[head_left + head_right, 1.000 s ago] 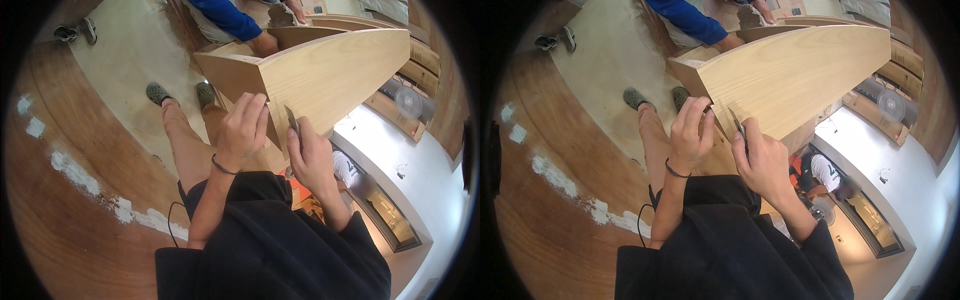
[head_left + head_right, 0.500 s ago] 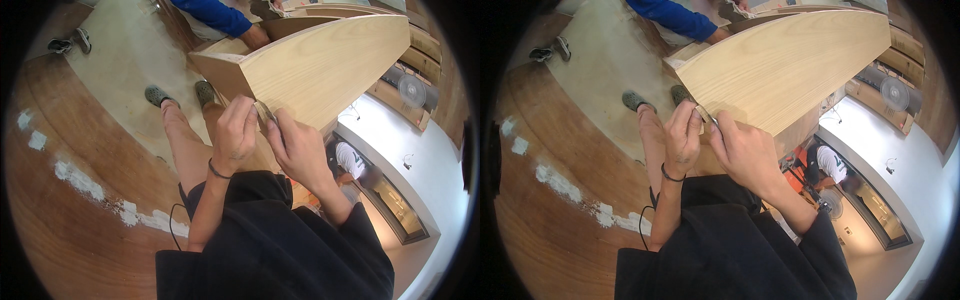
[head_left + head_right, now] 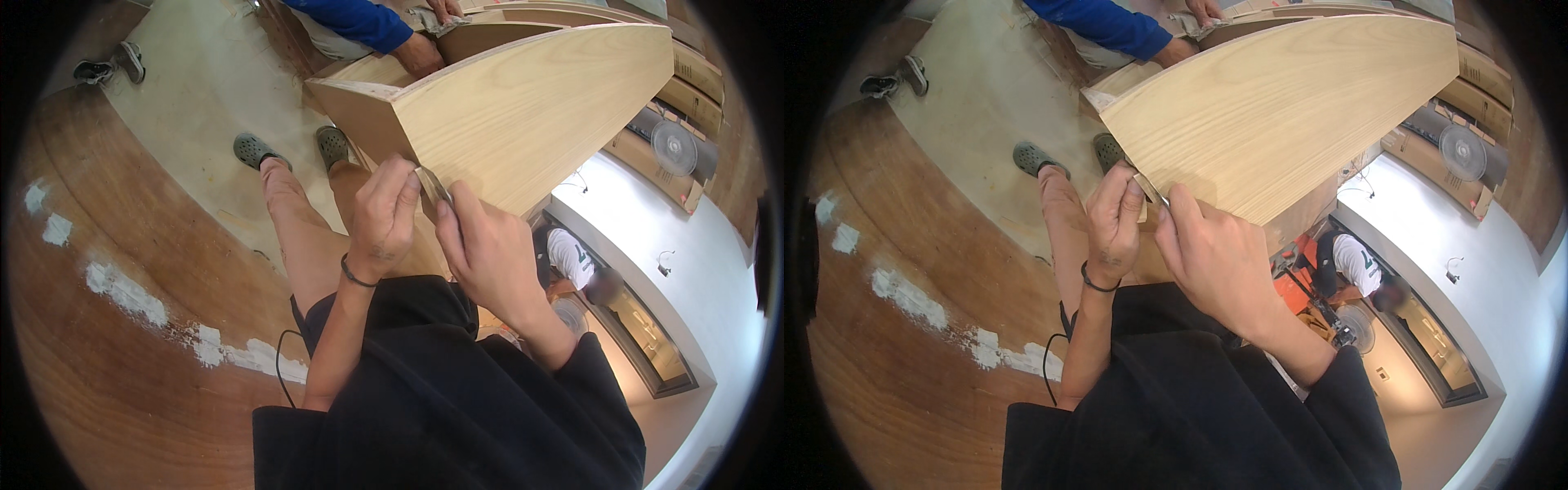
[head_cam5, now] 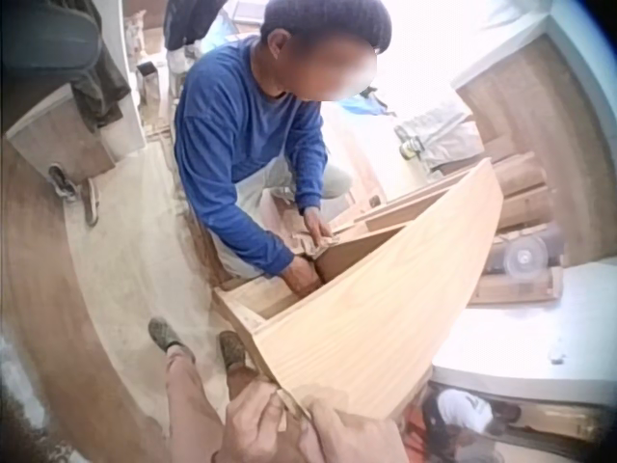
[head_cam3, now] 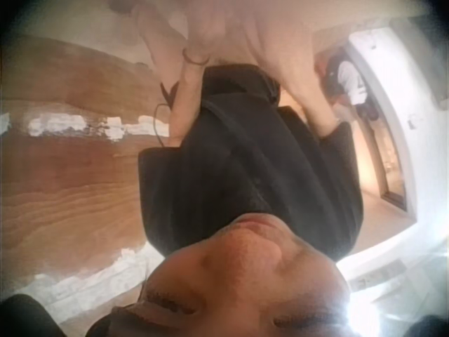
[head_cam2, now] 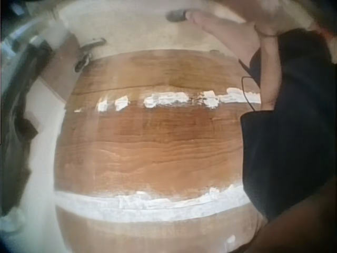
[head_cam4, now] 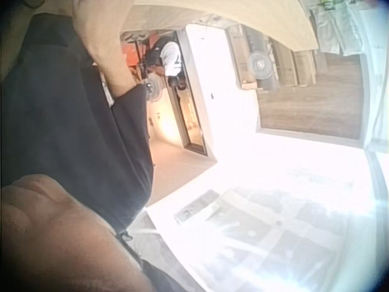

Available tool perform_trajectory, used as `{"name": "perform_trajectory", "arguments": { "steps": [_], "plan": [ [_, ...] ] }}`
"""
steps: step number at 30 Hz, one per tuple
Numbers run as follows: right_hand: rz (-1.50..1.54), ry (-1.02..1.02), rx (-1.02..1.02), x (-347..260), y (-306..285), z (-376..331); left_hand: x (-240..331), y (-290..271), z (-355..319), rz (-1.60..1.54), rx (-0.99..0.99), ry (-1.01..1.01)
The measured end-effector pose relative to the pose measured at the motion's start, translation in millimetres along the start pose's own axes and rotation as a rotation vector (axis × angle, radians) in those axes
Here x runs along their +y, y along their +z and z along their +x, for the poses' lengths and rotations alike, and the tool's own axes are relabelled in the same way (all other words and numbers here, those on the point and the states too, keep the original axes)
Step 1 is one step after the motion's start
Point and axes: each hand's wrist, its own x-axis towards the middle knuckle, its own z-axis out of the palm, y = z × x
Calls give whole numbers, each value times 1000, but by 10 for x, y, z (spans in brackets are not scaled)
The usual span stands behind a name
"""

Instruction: The person wipes a large wooden panel with a white cloth, then uses a utility knife to trim edges and remove excess material from a partially assembled wooden cabinet. The person works alongside others in a room under renovation.

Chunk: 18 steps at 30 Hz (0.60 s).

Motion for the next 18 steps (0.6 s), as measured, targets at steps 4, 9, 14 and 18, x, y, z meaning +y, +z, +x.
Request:
{"name": "perform_trajectory", "arguments": {
  "steps": [4,9,14,18],
  "plan": [
    [8,34,-5,-36,14,-28,18,3,-7,14,0,-7],
    [-22,42,-6,-47,37,-27,-27,5,-24,-17,-19,-23],
    [-9,28,13,-47,62,-20,-39,30,-31,-57,-7,-20],
    [-27,26,24,-67,71,-24,-87,57,-56,-93,4,-12]
  ]
}}
